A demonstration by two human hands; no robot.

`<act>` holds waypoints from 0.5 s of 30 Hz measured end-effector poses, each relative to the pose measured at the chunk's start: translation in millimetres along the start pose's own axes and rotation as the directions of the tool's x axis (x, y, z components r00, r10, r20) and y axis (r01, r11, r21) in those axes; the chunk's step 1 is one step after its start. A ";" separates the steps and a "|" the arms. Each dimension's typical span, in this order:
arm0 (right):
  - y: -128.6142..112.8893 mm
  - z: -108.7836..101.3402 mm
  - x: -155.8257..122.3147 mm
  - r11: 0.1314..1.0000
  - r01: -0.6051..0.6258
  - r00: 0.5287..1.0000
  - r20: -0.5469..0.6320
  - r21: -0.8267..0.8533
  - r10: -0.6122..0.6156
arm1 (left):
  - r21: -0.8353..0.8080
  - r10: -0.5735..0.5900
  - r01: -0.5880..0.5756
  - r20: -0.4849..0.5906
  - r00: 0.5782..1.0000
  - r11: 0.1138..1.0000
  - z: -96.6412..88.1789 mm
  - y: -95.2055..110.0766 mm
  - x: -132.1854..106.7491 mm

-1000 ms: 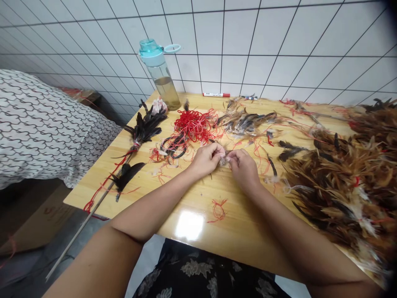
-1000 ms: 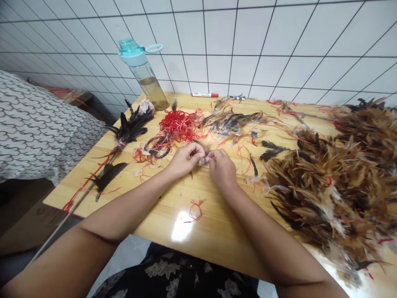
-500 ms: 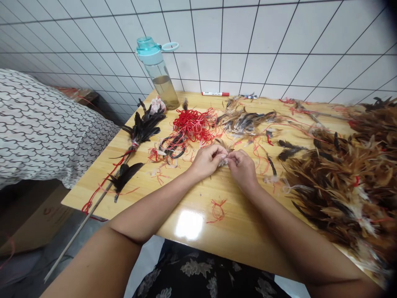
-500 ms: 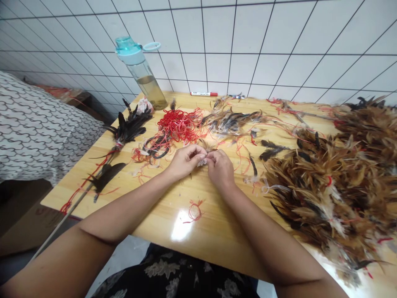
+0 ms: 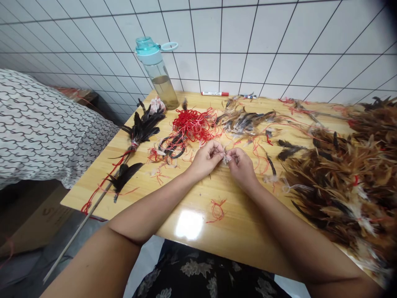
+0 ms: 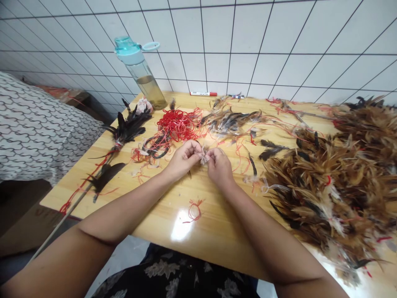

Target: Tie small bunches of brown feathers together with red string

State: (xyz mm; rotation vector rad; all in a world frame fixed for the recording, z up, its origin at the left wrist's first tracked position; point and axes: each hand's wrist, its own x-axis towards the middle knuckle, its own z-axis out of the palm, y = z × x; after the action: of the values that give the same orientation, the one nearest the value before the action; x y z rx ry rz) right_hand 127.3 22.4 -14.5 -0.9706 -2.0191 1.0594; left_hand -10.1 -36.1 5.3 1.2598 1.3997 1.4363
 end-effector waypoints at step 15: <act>1.3 -2.1 6.1 0.893 -0.191 0.979 0.144 0.407 0.144 | -0.014 -0.092 0.093 0.052 0.994 0.996 -0.4 0.6 0.1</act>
State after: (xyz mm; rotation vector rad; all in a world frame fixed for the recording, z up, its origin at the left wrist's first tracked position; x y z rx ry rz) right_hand 126.3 28.8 -13.4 -0.8784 -1.7032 1.5946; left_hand -10.5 -36.2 6.0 1.1977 1.3908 1.3415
